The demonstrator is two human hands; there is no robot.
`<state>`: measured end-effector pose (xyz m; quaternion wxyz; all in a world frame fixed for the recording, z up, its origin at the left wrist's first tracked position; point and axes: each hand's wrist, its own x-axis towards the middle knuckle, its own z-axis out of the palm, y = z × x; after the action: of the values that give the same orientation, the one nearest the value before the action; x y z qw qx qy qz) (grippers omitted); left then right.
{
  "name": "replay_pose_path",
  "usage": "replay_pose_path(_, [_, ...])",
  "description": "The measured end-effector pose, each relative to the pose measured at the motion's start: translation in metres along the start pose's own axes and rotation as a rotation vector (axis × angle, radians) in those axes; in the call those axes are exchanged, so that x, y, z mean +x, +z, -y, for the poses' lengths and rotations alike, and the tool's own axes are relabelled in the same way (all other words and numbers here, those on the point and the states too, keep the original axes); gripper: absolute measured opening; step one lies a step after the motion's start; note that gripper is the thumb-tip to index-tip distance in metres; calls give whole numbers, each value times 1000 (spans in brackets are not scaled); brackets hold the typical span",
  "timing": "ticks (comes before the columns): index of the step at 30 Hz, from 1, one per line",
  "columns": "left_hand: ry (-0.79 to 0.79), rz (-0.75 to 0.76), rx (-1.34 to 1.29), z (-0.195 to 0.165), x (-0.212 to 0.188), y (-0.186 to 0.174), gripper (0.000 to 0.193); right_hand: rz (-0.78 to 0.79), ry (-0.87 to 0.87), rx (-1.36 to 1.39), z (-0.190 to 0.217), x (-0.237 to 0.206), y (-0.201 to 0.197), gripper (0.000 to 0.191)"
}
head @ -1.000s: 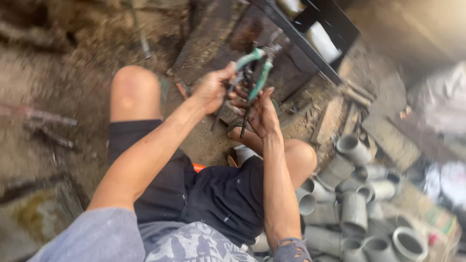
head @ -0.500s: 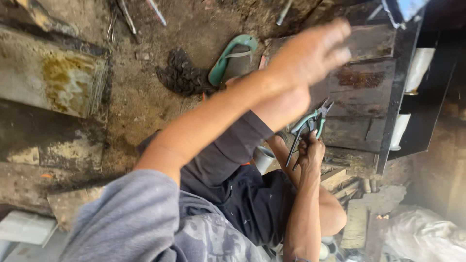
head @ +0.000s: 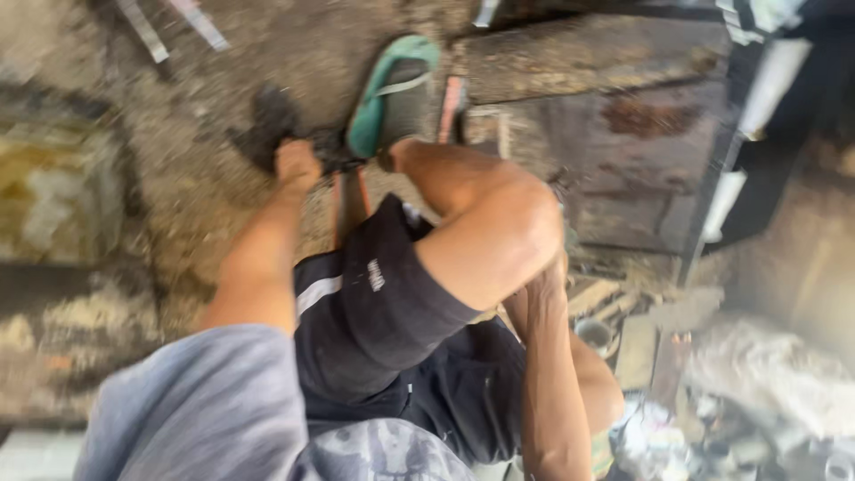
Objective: The person uses pliers and a cloth to clean metal parts in a water-filled tray. They pick up cylindrical metal pieces, wipe them with a cloth, and place them into the tray. The person also uses pliers to manipulate items submerged in the water.
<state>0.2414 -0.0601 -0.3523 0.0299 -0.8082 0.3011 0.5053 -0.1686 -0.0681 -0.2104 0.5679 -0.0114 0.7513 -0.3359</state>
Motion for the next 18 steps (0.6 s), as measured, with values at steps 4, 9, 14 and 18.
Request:
replay_pose_path(4, [161,11,-518,-28,-26,-19,5,-14,-92,19,51,-39,-31,25])
replay_pose_path(9, [721,131,-580,-69,-138,-91,5,57,-263,10,87,-101,-60,23])
replay_pose_path(14, [1095,268,-736,-122,-278,-151,6,187,-507,89,100,-134,-76,27])
replay_pose_path(18, [1379,537,-902,-182,-380,-150,10,157,-597,188,103,-150,-90,28])
